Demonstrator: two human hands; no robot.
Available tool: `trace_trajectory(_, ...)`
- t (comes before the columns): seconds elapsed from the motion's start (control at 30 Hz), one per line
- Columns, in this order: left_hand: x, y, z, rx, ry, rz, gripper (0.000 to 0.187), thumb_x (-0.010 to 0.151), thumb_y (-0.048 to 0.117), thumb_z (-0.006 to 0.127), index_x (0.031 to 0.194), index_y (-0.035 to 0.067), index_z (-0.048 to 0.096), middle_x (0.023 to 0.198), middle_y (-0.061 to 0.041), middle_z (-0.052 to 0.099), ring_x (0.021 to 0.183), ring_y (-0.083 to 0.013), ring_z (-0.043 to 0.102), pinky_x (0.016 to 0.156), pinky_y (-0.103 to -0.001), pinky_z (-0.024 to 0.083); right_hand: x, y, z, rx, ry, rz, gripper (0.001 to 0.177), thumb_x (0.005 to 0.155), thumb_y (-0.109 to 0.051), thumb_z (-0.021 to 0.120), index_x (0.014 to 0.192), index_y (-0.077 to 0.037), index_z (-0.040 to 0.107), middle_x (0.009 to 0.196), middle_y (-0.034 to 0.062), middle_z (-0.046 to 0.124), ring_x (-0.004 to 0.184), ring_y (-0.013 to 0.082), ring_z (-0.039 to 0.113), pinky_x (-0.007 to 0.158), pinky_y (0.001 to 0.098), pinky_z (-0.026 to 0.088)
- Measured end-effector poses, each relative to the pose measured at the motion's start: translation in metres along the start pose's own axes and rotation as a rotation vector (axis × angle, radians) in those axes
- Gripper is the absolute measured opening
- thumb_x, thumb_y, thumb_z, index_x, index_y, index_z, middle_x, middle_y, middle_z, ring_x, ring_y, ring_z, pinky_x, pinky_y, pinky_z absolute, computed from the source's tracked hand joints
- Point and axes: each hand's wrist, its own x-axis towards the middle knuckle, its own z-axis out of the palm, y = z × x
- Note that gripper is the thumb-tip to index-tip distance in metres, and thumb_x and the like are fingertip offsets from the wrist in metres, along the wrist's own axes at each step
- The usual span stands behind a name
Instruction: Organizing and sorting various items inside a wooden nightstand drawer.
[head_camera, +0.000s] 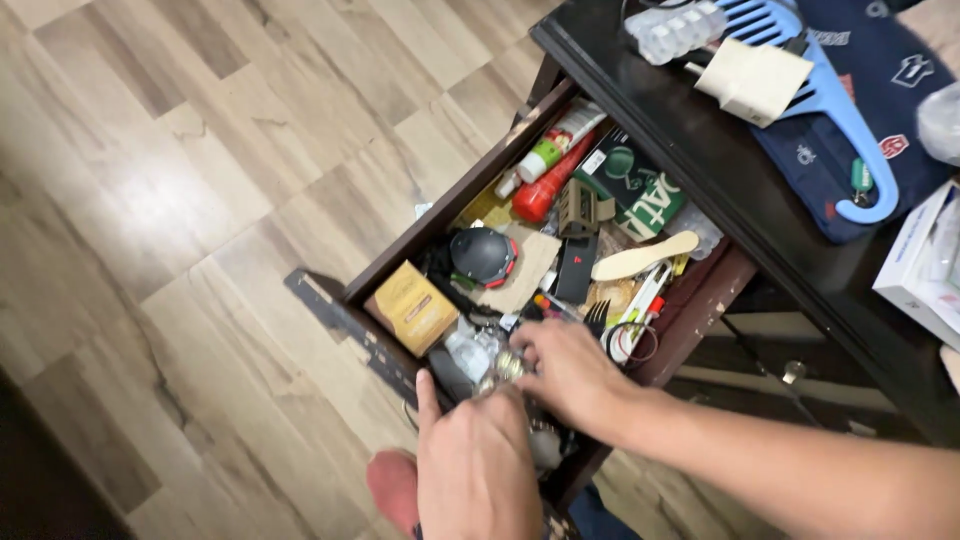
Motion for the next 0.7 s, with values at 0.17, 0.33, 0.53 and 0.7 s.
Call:
trace_trajectory(0.17,-0.021,0.009,-0.038,-0.248,0.088,-0.152,0.034,0.078,0.002,0.059,0.107,0.010,0.073,0.088,-0.017,0.075,0.091,-0.0363,0.072,0.115,-0.061,0.025,-0.001,-0.002,0.009,0.074,0.024,0.050,0.044,0.070,-0.012,0.087,0.109,-0.001,0.071,0.100,0.0176,0.076,0.095,0.0285,0.076,0.084,0.0374,0.059)
trace_trajectory(0.33,-0.031,0.009,-0.029,-0.417,0.285,-0.127,0.050,0.072,-0.004,0.055,0.117,0.007,0.073,0.096,-0.021,0.076,0.097,-0.0406,0.071,0.108,-0.061,0.030,0.016,-0.002,0.001,0.165,-0.162,0.137,0.048,0.067,-0.013,0.083,0.114,-0.007,0.073,0.099,0.0162,0.080,0.093,0.0280,0.077,0.081,0.0378,0.059)
trace_trajectory(0.53,-0.016,0.015,-0.009,-0.556,0.327,-0.328,0.052,0.077,-0.006,0.054,0.122,0.010,0.074,0.098,-0.022,0.074,0.096,-0.0347,0.075,0.087,-0.044,0.056,0.034,0.018,0.020,0.004,-0.291,-0.005,0.036,0.074,-0.025,0.083,0.105,-0.011,0.073,0.098,0.0163,0.076,0.093,0.0266,0.072,0.081,0.0396,0.055)
trace_trajectory(0.7,-0.019,0.021,-0.004,-0.677,0.457,-0.445,0.062,0.068,-0.006,0.060,0.126,0.011,0.072,0.103,-0.023,0.074,0.096,-0.0441,0.067,0.088,-0.051,0.052,0.059,0.046,0.018,-0.037,-0.140,-0.213,0.030,0.071,-0.021,0.077,0.101,-0.018,0.080,0.093,0.0078,0.082,0.088,0.0170,0.078,0.082,0.0351,0.060)
